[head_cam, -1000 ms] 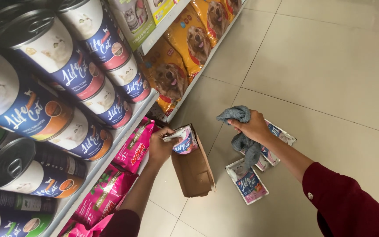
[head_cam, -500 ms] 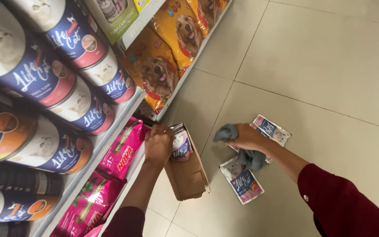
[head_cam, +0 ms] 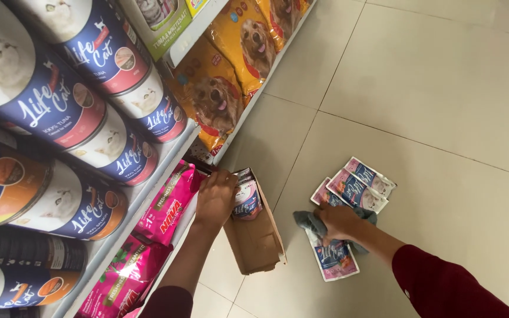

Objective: Wiping down cat food pouches with a cloth and organizing them into a display box on a store shelf.

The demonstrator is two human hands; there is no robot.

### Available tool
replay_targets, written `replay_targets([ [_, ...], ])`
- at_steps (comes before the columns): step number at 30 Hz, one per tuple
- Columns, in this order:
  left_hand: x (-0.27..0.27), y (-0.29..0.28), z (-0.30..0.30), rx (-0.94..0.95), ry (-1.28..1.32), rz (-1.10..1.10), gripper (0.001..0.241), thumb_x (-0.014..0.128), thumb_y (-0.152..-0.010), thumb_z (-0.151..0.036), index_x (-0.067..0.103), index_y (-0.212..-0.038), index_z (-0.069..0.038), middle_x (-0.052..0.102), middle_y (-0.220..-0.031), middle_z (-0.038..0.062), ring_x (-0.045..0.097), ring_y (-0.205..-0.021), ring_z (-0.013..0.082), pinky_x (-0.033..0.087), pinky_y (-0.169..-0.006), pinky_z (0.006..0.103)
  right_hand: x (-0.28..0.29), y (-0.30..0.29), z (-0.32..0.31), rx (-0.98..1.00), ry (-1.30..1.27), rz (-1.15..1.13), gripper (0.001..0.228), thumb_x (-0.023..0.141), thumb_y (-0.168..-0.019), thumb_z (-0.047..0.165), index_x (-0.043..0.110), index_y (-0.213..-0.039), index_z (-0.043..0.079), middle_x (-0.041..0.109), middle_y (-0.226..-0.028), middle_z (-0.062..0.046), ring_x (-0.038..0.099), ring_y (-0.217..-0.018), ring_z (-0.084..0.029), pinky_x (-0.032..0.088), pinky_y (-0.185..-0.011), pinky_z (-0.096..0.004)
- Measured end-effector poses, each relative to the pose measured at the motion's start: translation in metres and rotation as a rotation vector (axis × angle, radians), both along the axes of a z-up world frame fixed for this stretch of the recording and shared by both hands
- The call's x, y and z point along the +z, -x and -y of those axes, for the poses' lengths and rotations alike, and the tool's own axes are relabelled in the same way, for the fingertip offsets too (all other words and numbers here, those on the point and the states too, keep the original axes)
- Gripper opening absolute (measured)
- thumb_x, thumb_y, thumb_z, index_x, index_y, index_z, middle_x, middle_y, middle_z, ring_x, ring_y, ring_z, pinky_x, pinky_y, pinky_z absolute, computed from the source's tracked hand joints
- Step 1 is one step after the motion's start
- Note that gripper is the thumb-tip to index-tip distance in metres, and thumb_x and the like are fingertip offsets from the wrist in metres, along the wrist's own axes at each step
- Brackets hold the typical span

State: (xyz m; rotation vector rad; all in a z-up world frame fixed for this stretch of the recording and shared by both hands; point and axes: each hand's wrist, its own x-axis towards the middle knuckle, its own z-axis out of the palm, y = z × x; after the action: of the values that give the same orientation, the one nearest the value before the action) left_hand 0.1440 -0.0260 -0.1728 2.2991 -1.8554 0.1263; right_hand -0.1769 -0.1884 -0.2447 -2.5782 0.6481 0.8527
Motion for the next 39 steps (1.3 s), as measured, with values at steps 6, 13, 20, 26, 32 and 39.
replay_targets([
  [6, 0.061, 0.034, -0.009, 0.037, 0.065, -0.129, 0.037, 0.073, -0.091, -0.031, 0.063, -0.125, -0.019, 0.06, -0.12, 0.006, 0.057, -0.12, 0.028, 0.049, -0.097, 0.0497, 0.017, 0.0, 0.021, -0.148, -0.044, 0.143, 0.051, 0.08, -0.084, 0.044, 0.069, -0.12, 0.011, 0.074, -0.111, -0.015, 0.072, -0.107, -0.042, 0.058, -0.09, -0.053],
  [13, 0.103, 0.103, -0.011, -0.04, 0.075, -1.268, 0.053, 0.074, -0.093, -0.033, 0.057, -0.137, -0.008, 0.062, -0.131, 0.018, 0.058, -0.127, 0.0361, 0.047, -0.104, 0.0532, 0.21, -0.06, -0.003, -0.463, -0.391, 0.568, 0.046, 0.083, -0.076, 0.027, 0.075, -0.109, -0.003, 0.077, -0.109, -0.029, 0.07, -0.111, -0.049, 0.056, -0.098, -0.055],
  [20, 0.133, 0.131, -0.001, 0.15, 0.025, -2.177, 0.085, 0.031, -0.103, -0.068, 0.034, -0.15, 0.003, 0.058, -0.131, 0.035, 0.063, -0.119, 0.0461, 0.05, -0.102, 0.0633, 0.223, -0.107, -0.034, -0.665, 0.035, 1.009, 0.06, 0.085, -0.08, 0.05, 0.065, -0.117, 0.008, 0.064, -0.1, -0.014, 0.069, -0.098, -0.042, 0.057, -0.088, -0.057],
  [26, 0.176, 0.123, -0.014, 0.312, 0.1, -2.227, 0.109, 0.034, -0.083, -0.086, 0.033, -0.157, -0.006, 0.053, -0.143, 0.031, 0.058, -0.126, 0.0428, 0.049, -0.106, 0.06, 0.232, -0.086, -0.117, -0.093, 0.217, 1.032, 0.07, 0.055, -0.097, 0.055, 0.051, -0.147, 0.006, 0.041, -0.16, -0.02, 0.038, -0.143, -0.048, 0.033, -0.103, -0.07],
  [32, 0.166, 0.12, -0.006, 0.407, 0.088, -2.2, 0.123, 0.041, -0.076, -0.095, 0.032, -0.161, -0.006, 0.063, -0.131, 0.026, 0.07, -0.102, 0.0363, 0.062, -0.085, 0.0531, 0.222, -0.096, -0.101, -0.278, 0.141, 1.082, 0.048, 0.046, -0.107, 0.035, 0.058, -0.14, 0.003, 0.038, -0.163, -0.015, 0.036, -0.138, -0.058, 0.045, -0.093, -0.071],
  [39, 0.183, 0.126, -0.015, 0.264, 0.114, -2.112, 0.093, 0.054, -0.09, -0.074, 0.04, -0.155, -0.01, 0.068, -0.118, 0.023, 0.074, -0.093, 0.0311, 0.065, -0.074, 0.0483, 0.258, -0.115, -0.093, -0.317, 0.155, 1.367, 0.042, 0.053, -0.101, 0.022, 0.062, -0.139, 0.004, 0.057, -0.144, -0.021, 0.051, -0.132, -0.046, 0.041, -0.11, -0.053],
])
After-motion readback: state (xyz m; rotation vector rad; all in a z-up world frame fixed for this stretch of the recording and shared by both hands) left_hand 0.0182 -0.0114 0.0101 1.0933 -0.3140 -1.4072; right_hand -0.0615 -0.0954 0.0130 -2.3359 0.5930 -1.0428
